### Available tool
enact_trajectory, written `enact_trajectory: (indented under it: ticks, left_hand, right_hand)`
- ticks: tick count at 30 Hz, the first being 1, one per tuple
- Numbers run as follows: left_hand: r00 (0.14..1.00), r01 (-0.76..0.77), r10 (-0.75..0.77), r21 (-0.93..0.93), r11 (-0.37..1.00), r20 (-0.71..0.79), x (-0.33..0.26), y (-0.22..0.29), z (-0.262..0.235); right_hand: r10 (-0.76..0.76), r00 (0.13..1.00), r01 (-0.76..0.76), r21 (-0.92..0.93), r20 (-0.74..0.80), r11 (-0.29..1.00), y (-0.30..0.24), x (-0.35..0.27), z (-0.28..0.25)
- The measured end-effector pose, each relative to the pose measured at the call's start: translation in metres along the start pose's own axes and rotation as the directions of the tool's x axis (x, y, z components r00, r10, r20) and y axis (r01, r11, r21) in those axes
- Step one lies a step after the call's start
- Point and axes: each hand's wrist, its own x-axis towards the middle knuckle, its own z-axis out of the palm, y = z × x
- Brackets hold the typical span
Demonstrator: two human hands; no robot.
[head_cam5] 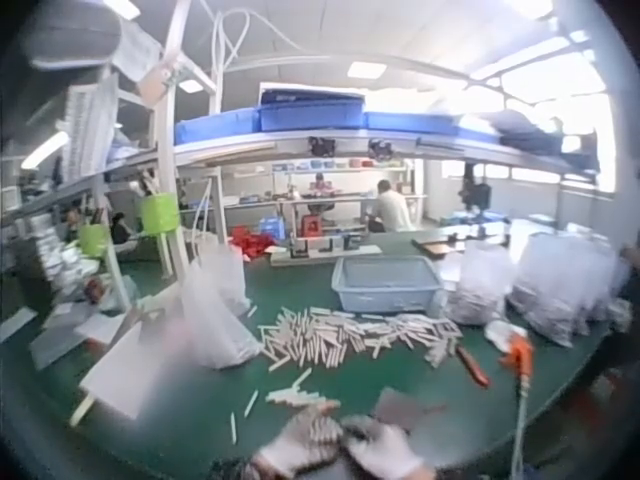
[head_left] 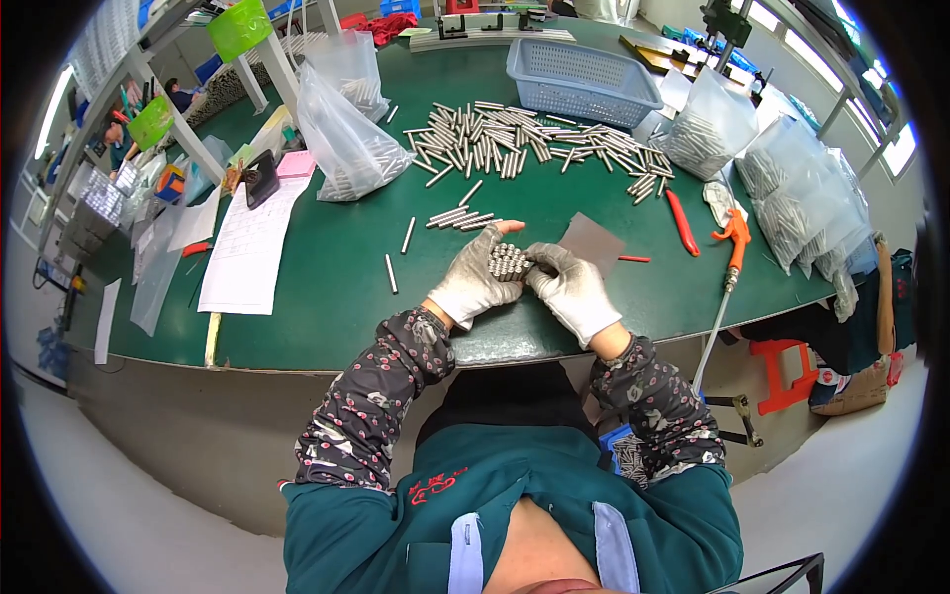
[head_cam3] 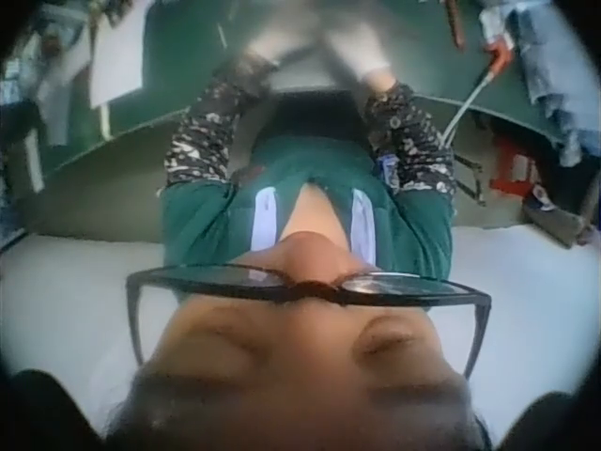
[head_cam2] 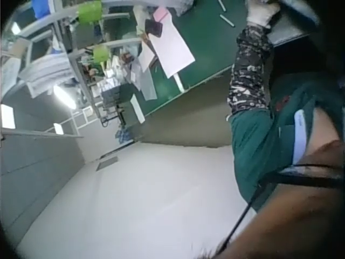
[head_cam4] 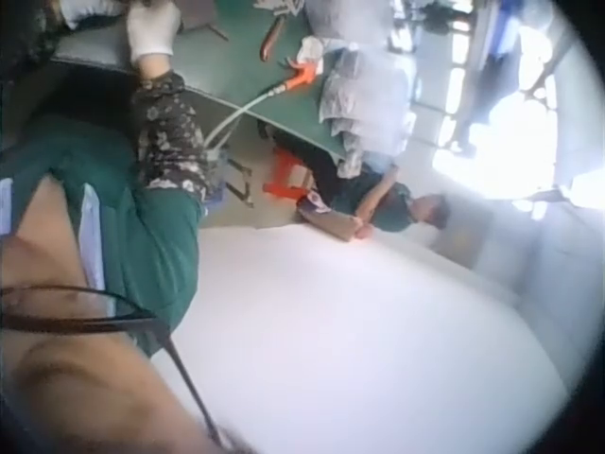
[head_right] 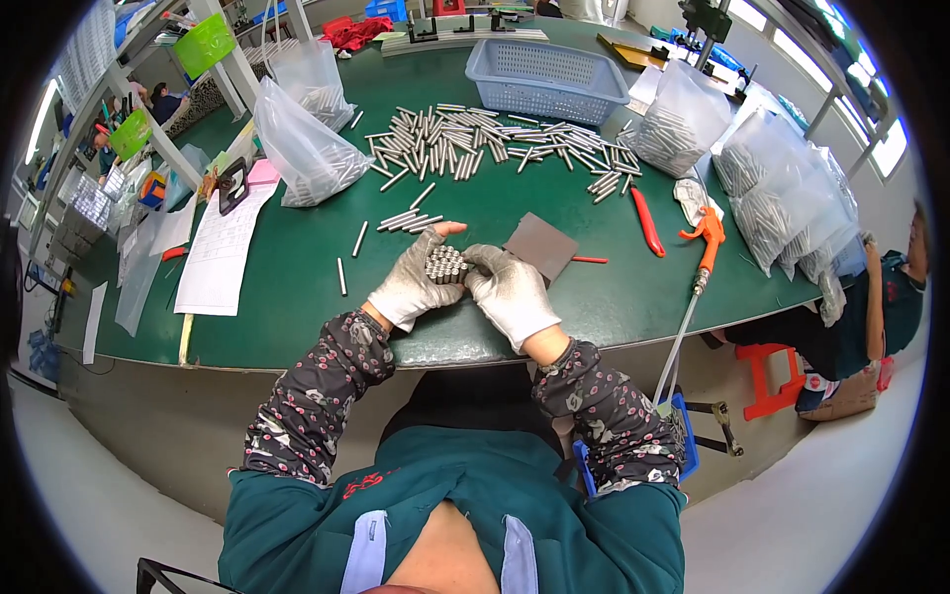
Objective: Arranging small metal cylinders into a grid-like tray and cleaning them with an air gun on an assembly line.
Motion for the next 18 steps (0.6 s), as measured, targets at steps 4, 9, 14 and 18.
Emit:
enact_trajectory:
  ticks: [4,9,14,18]
  left_hand:
    - [0.997,0.072,-0.072,0.022,0.997,0.002,-0.002,0.000,-0.002]
    - [0.999,0.045,-0.045,0.007,0.999,0.018,-0.002,0.003,0.000]
    - [0.995,0.100,-0.100,-0.005,0.995,-0.002,-0.002,0.004,0.001]
    - [0.989,-0.134,0.138,0.070,0.988,-0.049,-0.001,0.002,0.003]
  right_hand:
    - [-0.177,0.979,0.133,-0.337,-0.105,0.932,-0.013,0.006,-0.025]
    - [-0.168,0.985,0.063,-0.793,-0.050,0.606,-0.002,0.008,-0.049]
    - [-0.182,0.982,0.152,-0.746,0.043,0.648,0.006,0.007,-0.053]
    - [-0.437,0.874,0.484,-0.451,0.210,0.750,-0.032,-0.004,-0.045]
